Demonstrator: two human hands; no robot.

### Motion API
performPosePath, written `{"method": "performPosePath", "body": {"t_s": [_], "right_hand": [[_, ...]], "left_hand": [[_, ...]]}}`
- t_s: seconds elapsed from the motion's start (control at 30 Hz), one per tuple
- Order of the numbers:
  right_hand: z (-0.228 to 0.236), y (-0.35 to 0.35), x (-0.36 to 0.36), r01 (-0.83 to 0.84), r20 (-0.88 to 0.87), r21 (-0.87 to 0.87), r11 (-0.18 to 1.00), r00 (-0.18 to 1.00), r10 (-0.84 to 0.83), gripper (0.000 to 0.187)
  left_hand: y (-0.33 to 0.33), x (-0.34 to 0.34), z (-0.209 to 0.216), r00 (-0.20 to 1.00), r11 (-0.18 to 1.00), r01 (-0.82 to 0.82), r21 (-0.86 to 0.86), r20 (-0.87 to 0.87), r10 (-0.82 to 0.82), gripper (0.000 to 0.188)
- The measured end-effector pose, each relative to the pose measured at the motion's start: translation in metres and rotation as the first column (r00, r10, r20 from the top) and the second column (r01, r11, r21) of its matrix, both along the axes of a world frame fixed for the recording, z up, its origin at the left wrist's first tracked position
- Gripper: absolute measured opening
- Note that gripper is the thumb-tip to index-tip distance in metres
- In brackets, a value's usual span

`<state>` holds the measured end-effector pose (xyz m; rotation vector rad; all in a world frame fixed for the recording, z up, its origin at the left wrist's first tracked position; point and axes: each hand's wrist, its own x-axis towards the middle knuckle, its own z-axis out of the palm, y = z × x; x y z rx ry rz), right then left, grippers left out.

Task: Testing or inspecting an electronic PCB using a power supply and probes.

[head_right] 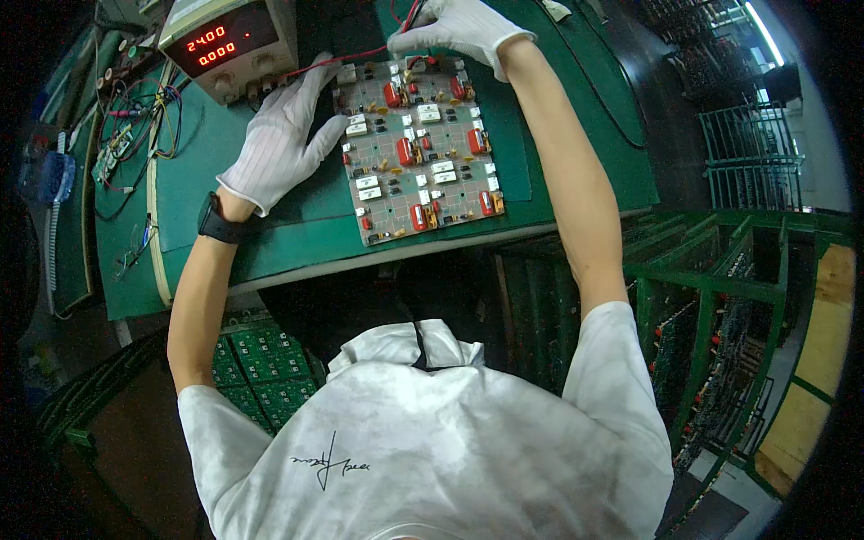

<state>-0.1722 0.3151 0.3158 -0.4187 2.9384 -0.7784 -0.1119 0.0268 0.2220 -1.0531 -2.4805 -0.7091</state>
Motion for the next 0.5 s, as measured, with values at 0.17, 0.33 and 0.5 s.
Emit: {"method": "performPosePath", "body": {"t_s": [0.17, 0.33, 0.5], "right_hand": [[-0.008, 0.000, -0.003, -0.071, 0.027, 0.120, 0.990, 0.997, 0.068, 0.054], [-0.013, -0.006, 0.004, -0.084, -0.016, 0.076, 0.994, 0.996, 0.086, 0.046], [-0.039, 0.025, -0.027, -0.333, -0.248, 0.434, 0.837, 0.849, 0.467, 0.022]], "left_hand": [[-0.001, 0.000, 0.003, 1.000, 1.000, 0.007, 0.008, -0.011, -0.007, 0.075], [-0.003, -0.001, -0.002, 1.000, 1.000, -0.005, -0.001, -0.027, 0.005, 0.074], [0.002, -0.002, 0.001, 0.999, 1.000, 0.003, -0.003, -0.045, -0.003, 0.074]]}}
